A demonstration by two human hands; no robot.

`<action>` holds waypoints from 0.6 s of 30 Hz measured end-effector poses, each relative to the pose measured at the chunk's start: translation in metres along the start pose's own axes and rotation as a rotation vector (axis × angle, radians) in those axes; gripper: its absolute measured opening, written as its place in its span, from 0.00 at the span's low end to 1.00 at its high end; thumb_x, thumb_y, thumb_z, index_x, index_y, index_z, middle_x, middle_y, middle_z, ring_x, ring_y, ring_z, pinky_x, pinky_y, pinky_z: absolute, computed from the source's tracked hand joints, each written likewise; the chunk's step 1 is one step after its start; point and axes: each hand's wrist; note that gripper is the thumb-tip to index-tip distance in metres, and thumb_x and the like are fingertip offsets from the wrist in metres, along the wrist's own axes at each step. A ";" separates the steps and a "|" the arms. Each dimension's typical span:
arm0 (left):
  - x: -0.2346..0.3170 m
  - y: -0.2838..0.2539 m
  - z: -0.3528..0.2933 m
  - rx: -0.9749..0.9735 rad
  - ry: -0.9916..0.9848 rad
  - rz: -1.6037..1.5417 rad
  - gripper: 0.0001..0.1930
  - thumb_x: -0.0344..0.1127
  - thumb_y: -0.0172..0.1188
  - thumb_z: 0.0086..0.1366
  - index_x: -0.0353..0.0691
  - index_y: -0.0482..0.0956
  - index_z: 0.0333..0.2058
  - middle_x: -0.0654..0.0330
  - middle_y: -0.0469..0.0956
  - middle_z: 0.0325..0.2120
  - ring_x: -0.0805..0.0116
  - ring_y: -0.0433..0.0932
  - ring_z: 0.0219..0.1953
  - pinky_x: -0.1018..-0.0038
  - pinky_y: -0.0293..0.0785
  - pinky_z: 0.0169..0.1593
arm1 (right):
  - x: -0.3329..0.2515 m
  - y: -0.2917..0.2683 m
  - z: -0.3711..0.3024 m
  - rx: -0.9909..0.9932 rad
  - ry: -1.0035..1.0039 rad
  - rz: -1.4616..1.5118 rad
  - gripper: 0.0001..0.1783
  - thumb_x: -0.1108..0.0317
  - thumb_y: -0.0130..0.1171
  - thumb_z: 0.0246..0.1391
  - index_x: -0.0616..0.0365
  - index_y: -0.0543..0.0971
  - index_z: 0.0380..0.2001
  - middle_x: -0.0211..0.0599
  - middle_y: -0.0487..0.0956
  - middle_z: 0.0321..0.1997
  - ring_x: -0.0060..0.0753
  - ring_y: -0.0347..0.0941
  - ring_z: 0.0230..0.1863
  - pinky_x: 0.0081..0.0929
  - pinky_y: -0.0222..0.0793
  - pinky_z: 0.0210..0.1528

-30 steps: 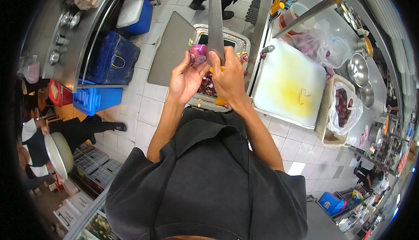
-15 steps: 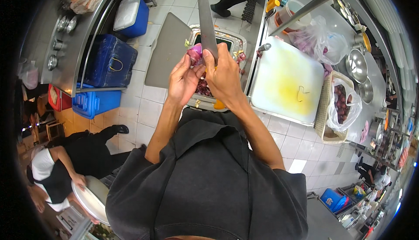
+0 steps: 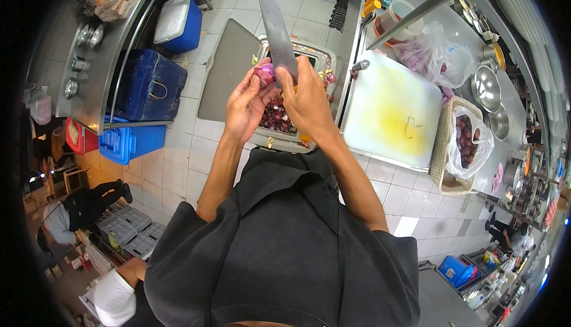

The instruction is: The person peels a red onion by hand using a knife, removing the outer purple skin and discarding it into a container.

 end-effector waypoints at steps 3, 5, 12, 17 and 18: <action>-0.001 0.000 -0.001 0.022 0.053 -0.001 0.23 0.37 0.49 0.73 0.34 0.62 0.63 0.60 0.73 0.49 0.72 0.73 0.54 0.69 0.70 0.61 | -0.001 0.000 0.000 -0.023 0.034 0.026 0.17 0.60 0.60 0.61 0.64 0.69 0.39 0.52 0.78 0.33 0.50 0.77 0.34 0.40 0.70 0.37; -0.002 0.002 -0.002 0.033 0.058 0.005 0.25 0.39 0.48 0.74 0.32 0.59 0.64 0.58 0.72 0.51 0.68 0.72 0.54 0.68 0.67 0.61 | 0.002 0.002 0.001 -0.073 0.114 0.039 0.18 0.60 0.62 0.59 0.63 0.69 0.39 0.50 0.79 0.33 0.47 0.78 0.33 0.38 0.71 0.35; -0.003 0.006 -0.003 0.085 0.108 -0.035 0.24 0.35 0.52 0.72 0.35 0.61 0.64 0.59 0.73 0.49 0.72 0.73 0.53 0.70 0.70 0.61 | 0.004 0.002 0.003 -0.034 -0.006 0.114 0.18 0.62 0.64 0.58 0.64 0.69 0.39 0.48 0.79 0.28 0.36 0.78 0.28 0.31 0.70 0.30; -0.011 -0.001 -0.003 0.087 0.200 0.123 0.26 0.34 0.53 0.71 0.37 0.60 0.65 0.59 0.73 0.49 0.72 0.74 0.51 0.73 0.71 0.58 | 0.002 -0.001 -0.001 -0.139 0.014 0.125 0.18 0.62 0.64 0.57 0.64 0.70 0.40 0.46 0.80 0.28 0.32 0.78 0.28 0.29 0.71 0.30; -0.010 0.000 -0.002 0.086 0.199 0.124 0.26 0.34 0.53 0.71 0.37 0.60 0.65 0.59 0.73 0.49 0.72 0.74 0.51 0.73 0.71 0.58 | 0.006 0.003 -0.002 -0.110 -0.073 0.092 0.18 0.62 0.65 0.57 0.64 0.70 0.40 0.44 0.80 0.28 0.29 0.78 0.27 0.28 0.71 0.30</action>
Point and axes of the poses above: each hand's wrist, its own z-axis towards the middle knuckle, its own y-axis out of the palm, x = y × z
